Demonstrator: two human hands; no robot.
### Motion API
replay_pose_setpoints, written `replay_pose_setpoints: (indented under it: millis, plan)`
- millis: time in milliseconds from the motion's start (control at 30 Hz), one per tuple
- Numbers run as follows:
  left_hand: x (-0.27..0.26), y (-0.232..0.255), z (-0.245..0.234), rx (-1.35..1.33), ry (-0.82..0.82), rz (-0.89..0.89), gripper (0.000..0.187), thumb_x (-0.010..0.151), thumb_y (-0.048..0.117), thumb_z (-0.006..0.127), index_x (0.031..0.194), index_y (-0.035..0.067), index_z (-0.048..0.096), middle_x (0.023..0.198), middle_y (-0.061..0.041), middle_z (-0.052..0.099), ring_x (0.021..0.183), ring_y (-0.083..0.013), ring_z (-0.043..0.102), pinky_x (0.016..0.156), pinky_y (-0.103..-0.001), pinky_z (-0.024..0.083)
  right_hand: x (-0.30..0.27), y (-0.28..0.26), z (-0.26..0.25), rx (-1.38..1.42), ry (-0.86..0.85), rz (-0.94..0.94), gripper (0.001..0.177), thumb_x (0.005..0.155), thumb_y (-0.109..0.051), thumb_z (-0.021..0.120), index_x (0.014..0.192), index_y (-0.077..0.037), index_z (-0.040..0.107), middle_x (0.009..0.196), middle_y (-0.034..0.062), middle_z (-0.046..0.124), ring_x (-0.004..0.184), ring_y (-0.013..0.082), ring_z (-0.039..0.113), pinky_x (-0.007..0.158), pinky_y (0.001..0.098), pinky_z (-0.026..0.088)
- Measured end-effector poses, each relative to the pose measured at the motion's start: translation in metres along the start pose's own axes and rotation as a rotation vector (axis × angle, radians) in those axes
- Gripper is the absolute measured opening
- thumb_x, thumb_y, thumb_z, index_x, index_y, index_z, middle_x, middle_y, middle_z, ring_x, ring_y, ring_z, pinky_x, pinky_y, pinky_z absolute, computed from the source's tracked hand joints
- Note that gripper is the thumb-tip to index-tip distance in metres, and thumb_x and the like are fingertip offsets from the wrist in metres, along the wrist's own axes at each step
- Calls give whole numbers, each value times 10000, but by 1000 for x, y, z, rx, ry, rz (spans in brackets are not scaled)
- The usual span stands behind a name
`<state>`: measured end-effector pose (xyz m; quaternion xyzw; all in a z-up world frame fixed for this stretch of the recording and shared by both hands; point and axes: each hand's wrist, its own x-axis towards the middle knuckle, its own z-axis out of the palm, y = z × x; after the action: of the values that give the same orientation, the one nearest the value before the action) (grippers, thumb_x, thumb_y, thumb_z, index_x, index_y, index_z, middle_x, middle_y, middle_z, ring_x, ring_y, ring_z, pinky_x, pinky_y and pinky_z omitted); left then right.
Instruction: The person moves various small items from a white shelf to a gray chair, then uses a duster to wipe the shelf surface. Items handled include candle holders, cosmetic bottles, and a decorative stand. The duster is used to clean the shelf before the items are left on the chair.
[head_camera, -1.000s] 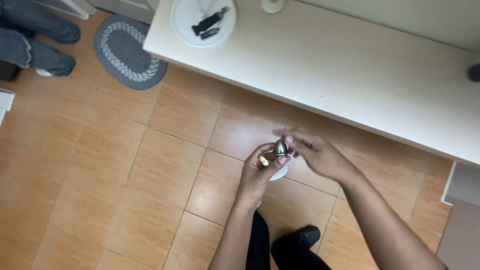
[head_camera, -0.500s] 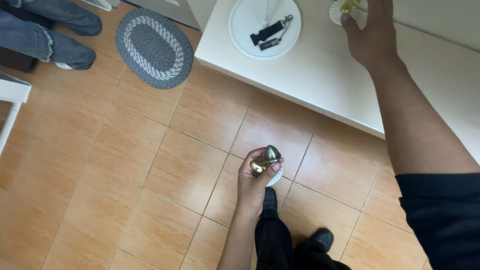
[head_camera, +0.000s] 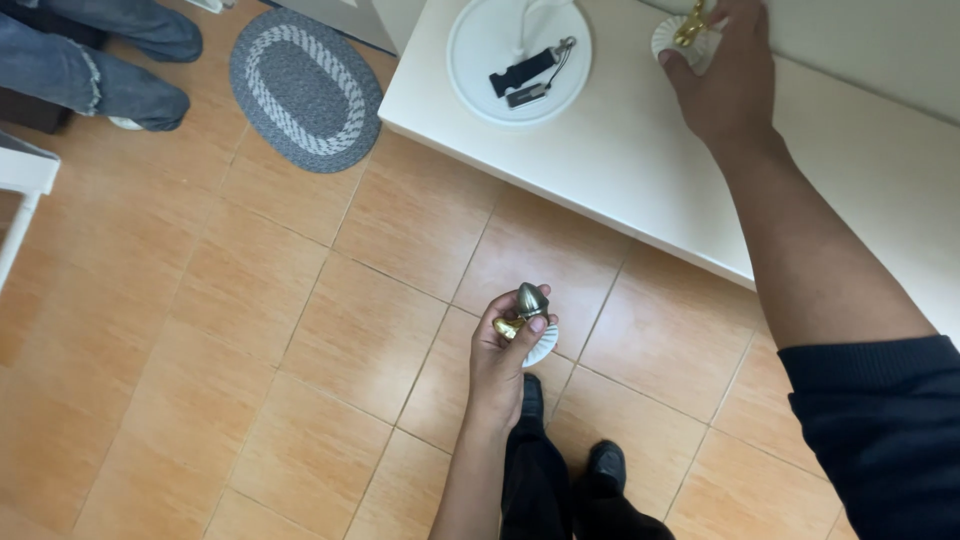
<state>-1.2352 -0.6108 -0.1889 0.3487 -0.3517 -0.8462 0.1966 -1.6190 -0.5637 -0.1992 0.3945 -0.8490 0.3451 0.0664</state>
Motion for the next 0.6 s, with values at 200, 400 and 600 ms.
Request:
replay_pose_setpoints:
  millis: [200,400,600]
  plan:
    - [-6,-1,0,-23,-23,16,395,914,80,742,1277,5,607,1395,-175,662,1027,-178,706,920,-328,591,13,-22,-7,-33,-169,42,497,985,-167,830,1337,-69,492,1208,184,653,1097,382,662,915,481,525]
    - [0,8,-4,-54,-75,19,393,902,100,739,1268,32,612,1536,-102,548,1033,-197,720,930,-351,604,-33,-66,-9,95,-349,196,439,1055,-239,768,1331,-97,459,1099,160,664,985,287,713,815,397,570]
    - [8,-9,-9,-206,-269,-102,483,893,157,817,1309,36,602,1176,-130,678,1041,-259,749,921,-407,607,-109,-175,-45,392,-741,366,442,860,-154,760,1233,-128,525,1098,42,746,914,147,743,815,318,629]
